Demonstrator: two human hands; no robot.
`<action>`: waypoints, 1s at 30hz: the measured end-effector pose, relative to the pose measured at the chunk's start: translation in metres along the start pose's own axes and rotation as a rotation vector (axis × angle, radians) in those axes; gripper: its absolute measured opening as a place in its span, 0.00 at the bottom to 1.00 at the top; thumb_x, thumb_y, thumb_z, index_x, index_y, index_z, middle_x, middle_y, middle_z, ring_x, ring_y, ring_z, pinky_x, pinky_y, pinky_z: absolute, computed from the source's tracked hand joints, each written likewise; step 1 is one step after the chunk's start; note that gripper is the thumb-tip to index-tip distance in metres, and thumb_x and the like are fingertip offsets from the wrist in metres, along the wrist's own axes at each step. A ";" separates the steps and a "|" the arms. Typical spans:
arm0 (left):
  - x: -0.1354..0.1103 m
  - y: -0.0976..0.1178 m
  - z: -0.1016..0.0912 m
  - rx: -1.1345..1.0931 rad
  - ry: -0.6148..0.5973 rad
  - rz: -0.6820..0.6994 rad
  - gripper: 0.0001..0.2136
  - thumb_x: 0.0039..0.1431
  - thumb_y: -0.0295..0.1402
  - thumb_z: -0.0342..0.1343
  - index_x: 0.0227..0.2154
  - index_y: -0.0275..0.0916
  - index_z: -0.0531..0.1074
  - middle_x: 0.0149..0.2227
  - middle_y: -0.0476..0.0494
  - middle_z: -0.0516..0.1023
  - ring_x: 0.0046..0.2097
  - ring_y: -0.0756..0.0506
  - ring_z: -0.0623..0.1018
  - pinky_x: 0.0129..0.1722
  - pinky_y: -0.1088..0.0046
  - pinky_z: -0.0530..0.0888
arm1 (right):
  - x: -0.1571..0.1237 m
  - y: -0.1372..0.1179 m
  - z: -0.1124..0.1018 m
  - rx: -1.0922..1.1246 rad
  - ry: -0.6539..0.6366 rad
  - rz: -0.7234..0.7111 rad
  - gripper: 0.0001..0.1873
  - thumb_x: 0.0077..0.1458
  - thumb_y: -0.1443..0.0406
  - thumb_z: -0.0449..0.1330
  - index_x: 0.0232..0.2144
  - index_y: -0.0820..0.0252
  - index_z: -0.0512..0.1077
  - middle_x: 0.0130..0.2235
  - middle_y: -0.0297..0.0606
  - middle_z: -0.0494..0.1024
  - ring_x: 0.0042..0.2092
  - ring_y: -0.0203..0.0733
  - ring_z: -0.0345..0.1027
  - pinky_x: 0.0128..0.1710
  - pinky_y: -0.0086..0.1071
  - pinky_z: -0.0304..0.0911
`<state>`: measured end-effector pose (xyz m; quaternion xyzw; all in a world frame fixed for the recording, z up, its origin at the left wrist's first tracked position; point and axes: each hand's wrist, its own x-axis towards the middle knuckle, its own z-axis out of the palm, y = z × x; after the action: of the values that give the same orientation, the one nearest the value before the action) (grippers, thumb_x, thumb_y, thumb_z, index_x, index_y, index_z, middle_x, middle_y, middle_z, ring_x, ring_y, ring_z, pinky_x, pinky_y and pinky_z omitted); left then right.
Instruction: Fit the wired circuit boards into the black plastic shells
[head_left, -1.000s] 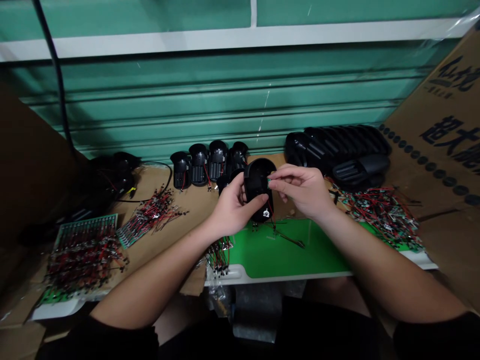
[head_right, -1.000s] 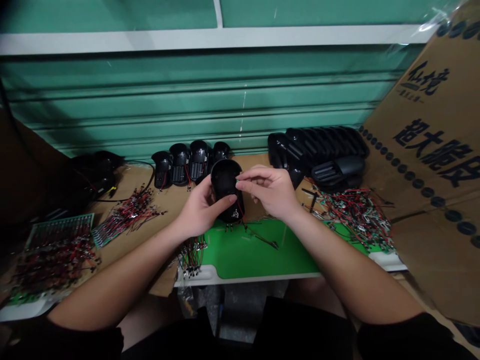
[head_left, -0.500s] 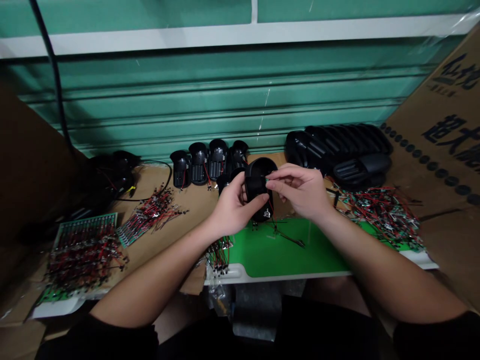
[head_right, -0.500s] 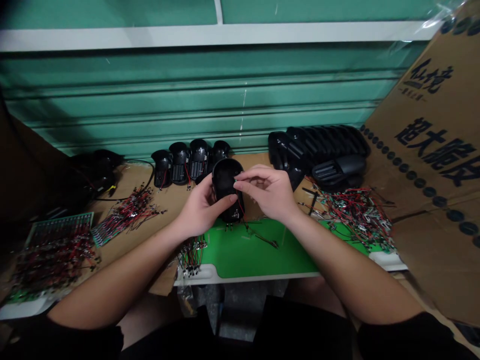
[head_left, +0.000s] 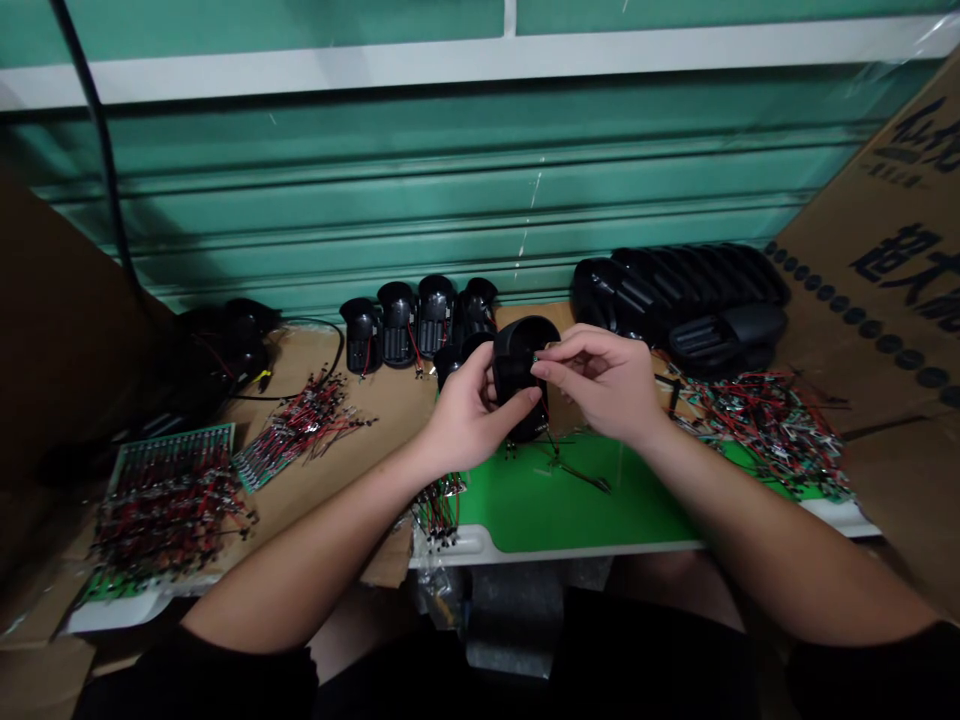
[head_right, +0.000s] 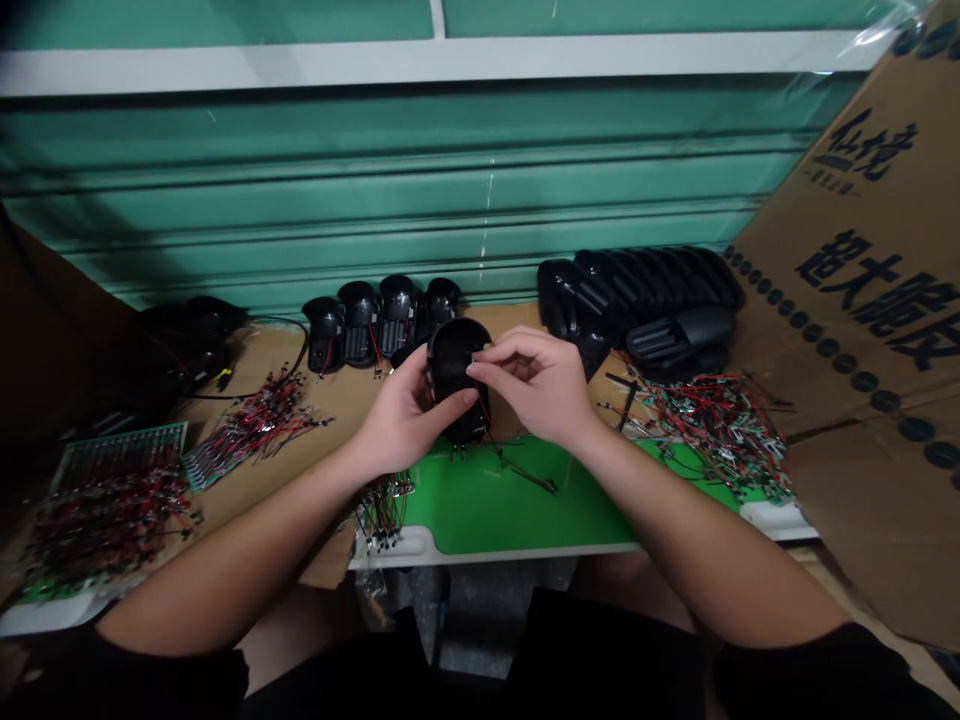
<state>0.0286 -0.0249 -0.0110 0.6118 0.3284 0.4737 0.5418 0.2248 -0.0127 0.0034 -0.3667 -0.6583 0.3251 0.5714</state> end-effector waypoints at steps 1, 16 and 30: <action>0.000 0.000 0.000 -0.006 -0.003 -0.002 0.26 0.58 0.43 0.73 0.53 0.38 0.71 0.46 0.44 0.84 0.41 0.54 0.80 0.42 0.80 0.78 | 0.000 0.000 0.000 0.009 0.000 0.009 0.20 0.52 0.46 0.80 0.31 0.53 0.84 0.37 0.42 0.83 0.35 0.45 0.74 0.32 0.39 0.69; 0.002 0.000 -0.001 -0.061 0.020 -0.005 0.29 0.57 0.46 0.74 0.55 0.37 0.72 0.52 0.41 0.85 0.46 0.51 0.84 0.48 0.76 0.83 | 0.002 0.002 -0.003 0.123 -0.153 0.252 0.25 0.53 0.46 0.79 0.39 0.54 0.75 0.29 0.31 0.77 0.24 0.37 0.69 0.23 0.32 0.65; 0.004 -0.001 -0.003 -0.036 -0.002 -0.006 0.24 0.60 0.44 0.72 0.51 0.36 0.72 0.44 0.45 0.85 0.43 0.51 0.82 0.46 0.76 0.80 | 0.002 -0.003 -0.002 0.129 -0.142 0.273 0.19 0.47 0.54 0.83 0.32 0.57 0.81 0.23 0.32 0.78 0.21 0.39 0.72 0.20 0.32 0.67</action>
<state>0.0272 -0.0205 -0.0113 0.6015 0.3211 0.4771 0.5545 0.2266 -0.0125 0.0074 -0.3911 -0.6189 0.4665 0.4964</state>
